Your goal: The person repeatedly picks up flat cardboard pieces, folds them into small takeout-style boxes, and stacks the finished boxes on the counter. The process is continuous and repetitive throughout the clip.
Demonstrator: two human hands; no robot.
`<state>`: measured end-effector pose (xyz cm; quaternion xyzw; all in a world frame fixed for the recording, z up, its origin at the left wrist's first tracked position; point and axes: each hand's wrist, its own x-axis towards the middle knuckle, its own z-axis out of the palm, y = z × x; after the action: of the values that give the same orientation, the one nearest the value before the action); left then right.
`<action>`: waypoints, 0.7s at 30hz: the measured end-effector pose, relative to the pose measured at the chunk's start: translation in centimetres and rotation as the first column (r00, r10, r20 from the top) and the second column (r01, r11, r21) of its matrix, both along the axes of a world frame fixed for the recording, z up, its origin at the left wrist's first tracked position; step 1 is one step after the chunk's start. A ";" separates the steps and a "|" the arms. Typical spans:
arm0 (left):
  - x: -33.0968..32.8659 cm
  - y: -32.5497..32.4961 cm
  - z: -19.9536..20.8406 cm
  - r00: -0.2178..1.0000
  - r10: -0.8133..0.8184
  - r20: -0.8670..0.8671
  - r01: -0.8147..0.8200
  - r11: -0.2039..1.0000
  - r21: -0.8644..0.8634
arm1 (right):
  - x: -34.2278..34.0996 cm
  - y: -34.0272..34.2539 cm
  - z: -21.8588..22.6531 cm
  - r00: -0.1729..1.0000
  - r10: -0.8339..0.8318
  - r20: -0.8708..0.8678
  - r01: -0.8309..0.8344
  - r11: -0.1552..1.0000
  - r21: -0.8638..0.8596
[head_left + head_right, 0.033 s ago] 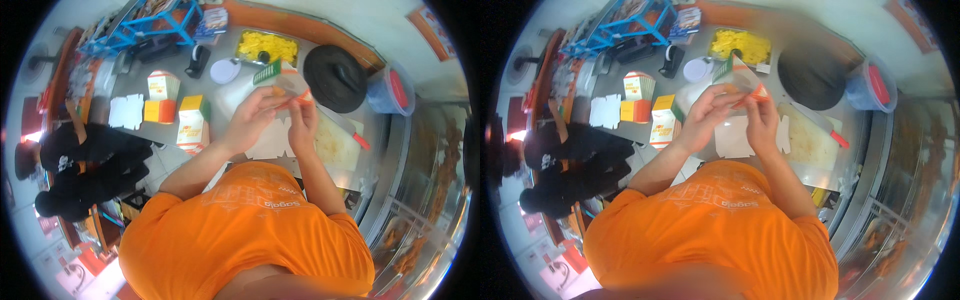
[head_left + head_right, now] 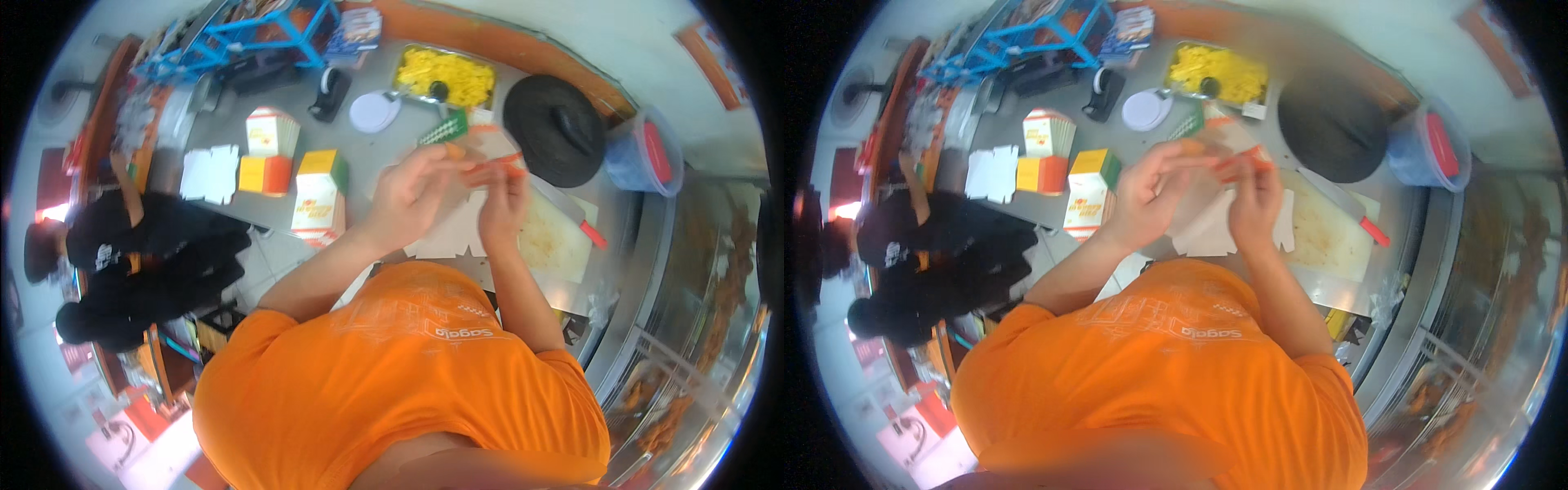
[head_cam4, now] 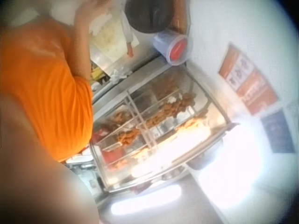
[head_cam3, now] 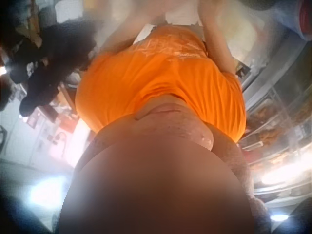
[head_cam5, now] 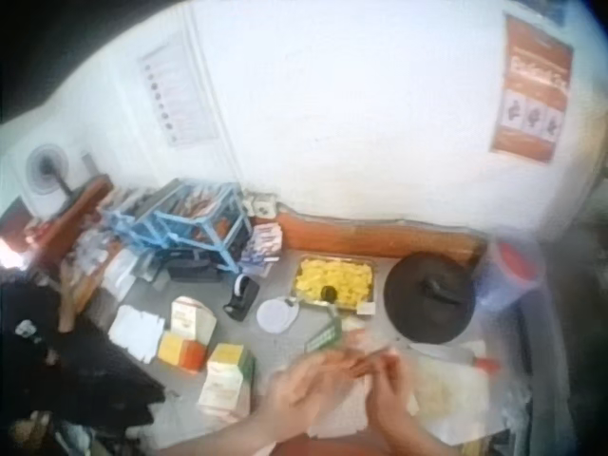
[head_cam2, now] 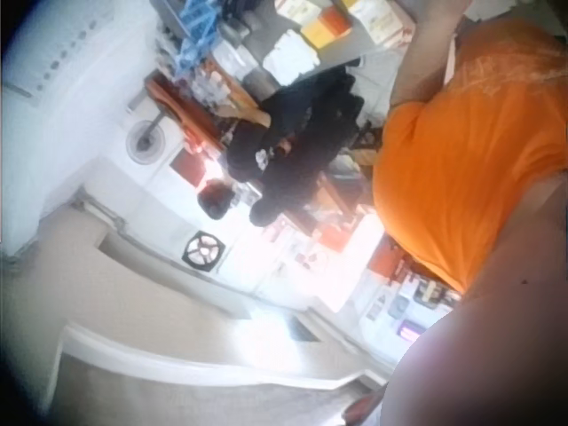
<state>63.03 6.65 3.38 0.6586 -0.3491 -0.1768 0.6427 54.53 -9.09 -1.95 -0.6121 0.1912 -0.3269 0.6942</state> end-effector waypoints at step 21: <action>5.0 10.4 -8.1 0.707 -0.092 -0.701 0.028 0.994 -0.102 | 1.1 2.9 -3.2 0.769 0.542 -0.339 -0.521 0.838 0.161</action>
<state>67.98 17.05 -4.70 0.5023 -0.1059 -0.4203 0.7482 55.63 -6.23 -5.11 -0.6711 0.1473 0.0102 0.7265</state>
